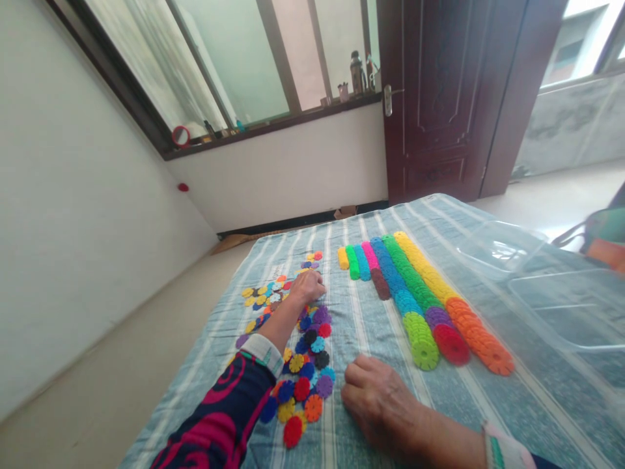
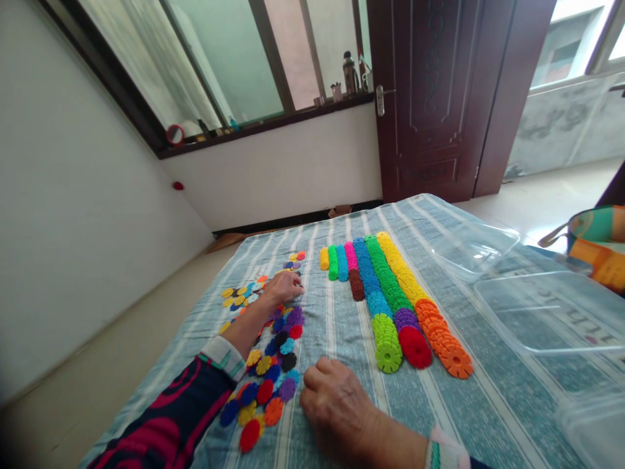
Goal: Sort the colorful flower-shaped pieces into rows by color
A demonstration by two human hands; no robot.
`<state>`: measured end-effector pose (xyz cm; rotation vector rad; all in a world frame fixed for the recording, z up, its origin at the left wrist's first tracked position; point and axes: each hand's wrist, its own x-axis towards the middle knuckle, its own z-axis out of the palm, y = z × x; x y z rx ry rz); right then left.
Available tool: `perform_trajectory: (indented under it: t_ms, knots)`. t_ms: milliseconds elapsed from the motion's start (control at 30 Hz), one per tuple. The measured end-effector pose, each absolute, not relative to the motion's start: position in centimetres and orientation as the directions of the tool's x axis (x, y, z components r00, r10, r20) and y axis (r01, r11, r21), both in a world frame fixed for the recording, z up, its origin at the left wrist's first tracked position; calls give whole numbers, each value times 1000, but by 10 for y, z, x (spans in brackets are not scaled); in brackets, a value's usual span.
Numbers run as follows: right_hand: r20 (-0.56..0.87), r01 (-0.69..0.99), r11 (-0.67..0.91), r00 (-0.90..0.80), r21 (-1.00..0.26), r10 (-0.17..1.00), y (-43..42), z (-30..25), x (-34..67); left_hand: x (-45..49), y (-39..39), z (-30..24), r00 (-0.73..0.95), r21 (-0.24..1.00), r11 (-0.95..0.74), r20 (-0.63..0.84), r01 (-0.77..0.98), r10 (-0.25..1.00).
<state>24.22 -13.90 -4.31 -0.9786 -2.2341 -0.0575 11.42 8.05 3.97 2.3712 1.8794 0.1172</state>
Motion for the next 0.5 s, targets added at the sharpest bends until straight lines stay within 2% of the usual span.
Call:
perform_trajectory:
  t_ms: [200, 367, 500]
  knots:
    - [580, 665, 713, -497, -224, 646, -140, -41, 244, 115, 80, 41, 272, 77, -266, -89, 961, 958]
    - [557, 668, 710, -510, -224, 656, -139, -41, 243, 116, 72, 37, 296, 21, -295, -57, 955, 954]
    - [527, 674, 700, -517, -235, 675, -139, -38, 243, 113, 67, 38, 275, 22, -274, -28, 961, 961]
